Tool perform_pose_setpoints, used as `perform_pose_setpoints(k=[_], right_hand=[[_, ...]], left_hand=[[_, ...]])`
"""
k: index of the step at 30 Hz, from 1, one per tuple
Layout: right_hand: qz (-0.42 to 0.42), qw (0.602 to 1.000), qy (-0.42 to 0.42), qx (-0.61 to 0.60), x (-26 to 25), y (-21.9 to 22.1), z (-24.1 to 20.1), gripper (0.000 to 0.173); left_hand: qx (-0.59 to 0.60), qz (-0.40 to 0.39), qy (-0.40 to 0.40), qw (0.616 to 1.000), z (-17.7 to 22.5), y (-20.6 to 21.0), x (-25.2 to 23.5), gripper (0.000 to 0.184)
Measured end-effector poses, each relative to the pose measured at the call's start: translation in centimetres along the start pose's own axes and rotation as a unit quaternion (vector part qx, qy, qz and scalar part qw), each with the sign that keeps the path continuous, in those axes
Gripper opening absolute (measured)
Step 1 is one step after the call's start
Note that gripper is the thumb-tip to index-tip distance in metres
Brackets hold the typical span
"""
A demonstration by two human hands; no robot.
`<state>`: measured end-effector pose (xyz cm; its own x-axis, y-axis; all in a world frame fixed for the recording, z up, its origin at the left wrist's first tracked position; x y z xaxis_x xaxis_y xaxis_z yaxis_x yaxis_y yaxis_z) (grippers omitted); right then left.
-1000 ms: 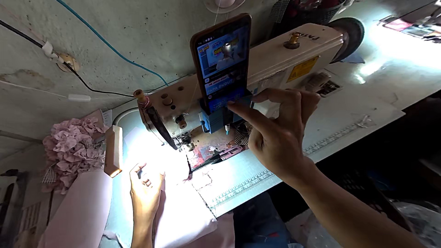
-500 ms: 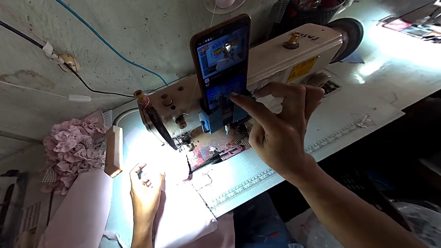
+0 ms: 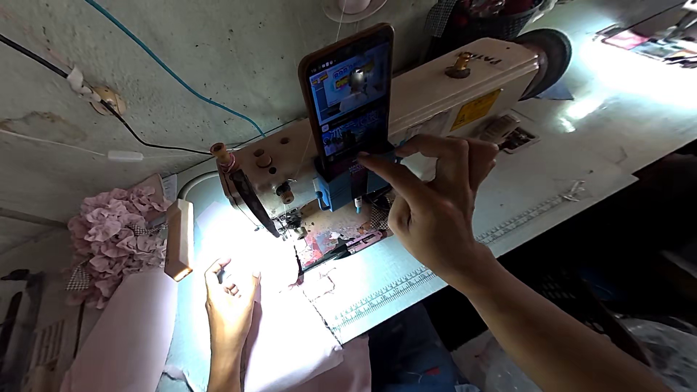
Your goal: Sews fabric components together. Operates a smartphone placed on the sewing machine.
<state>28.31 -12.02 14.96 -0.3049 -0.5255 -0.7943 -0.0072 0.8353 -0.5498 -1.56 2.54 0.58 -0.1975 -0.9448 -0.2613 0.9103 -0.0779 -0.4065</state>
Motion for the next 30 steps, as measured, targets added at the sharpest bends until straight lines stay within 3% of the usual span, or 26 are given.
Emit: perform_pose_setpoints(k=[30], right_hand=[[0.003, 1.0, -0.011, -0.014, -0.1, 0.0, -0.1, 0.049]], left_hand=[[-0.005, -0.003, -0.002, 1.0, 0.1, 0.0, -0.1, 0.069]])
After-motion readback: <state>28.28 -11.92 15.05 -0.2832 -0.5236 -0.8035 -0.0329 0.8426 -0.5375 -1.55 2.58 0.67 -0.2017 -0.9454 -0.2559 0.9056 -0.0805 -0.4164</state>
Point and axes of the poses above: each hand's wrist, its own x-axis away from the middle knuckle, its own y-axis out of the palm, z = x × y, the point moved 6 cm from there along -x, towards the middle knuckle, and after that the axes turned 6 degrees about y, right-handed, at the moved point
